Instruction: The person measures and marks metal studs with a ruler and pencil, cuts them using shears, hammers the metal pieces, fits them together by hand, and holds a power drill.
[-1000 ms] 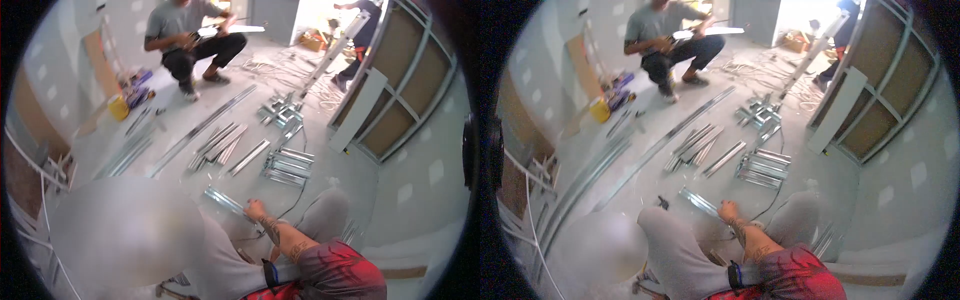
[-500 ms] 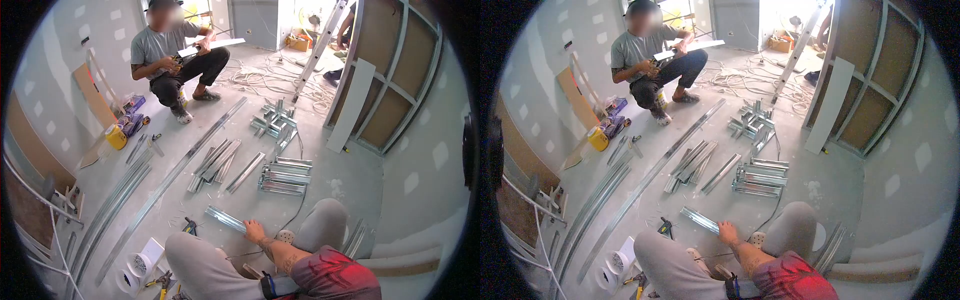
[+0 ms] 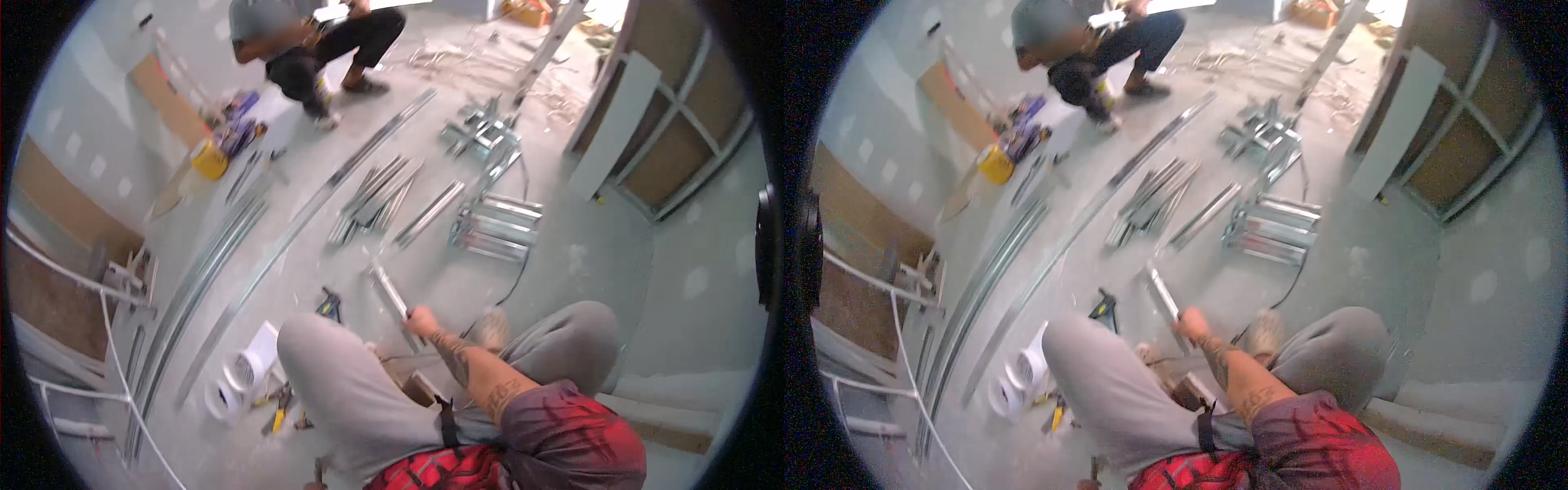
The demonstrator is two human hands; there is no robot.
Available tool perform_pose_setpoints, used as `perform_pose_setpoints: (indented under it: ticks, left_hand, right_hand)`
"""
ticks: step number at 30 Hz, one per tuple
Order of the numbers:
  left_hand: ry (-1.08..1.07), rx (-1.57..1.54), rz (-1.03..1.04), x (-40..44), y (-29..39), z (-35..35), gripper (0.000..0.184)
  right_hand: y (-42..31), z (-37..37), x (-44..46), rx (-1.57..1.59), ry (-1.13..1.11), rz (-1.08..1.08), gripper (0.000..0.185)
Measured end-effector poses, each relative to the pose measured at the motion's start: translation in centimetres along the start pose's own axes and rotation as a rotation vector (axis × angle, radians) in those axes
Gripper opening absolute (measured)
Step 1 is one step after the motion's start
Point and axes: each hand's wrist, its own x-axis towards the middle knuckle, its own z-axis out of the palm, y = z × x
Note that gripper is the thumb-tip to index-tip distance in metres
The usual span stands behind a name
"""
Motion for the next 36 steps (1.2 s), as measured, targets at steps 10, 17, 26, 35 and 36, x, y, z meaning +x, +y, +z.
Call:
perform_pose_setpoints:
  ticks: [10, 17, 26, 35, 36]
  left_hand:
    - [0.041, -0.377, 0.386, -9.0, 18.9, -2.2, 0.017]
    - [0.302, -0.269, 1.135, -5.3, 38.5, 2.2, 0.030]
    - [0.210, 0.095, 0.904, 2.7, 56.3, 8.8, 0.041]
    - [0.307, 0.149, 1.047, 3.2, 62.3, 11.6, 0.040]
    - [0.328, 0.078, 1.089, 2.7, 62.8, 11.5, 0.039]
  right_hand:
    - [2.8, 0.5, 0.0, -0.206, 0.218, -0.232, 0.031]
    - [-2.2, 0.9, 2.2, -0.281, 0.265, -0.315, 0.028]
    - [-4.5, 1.4, 6.4, -0.305, 0.285, -0.138, 0.031]
    - [-4.0, 2.9, 8.5, -0.228, 0.249, -0.083, 0.030]
    - [-3.9, 2.8, 8.5, -0.215, 0.246, -0.089, 0.030]
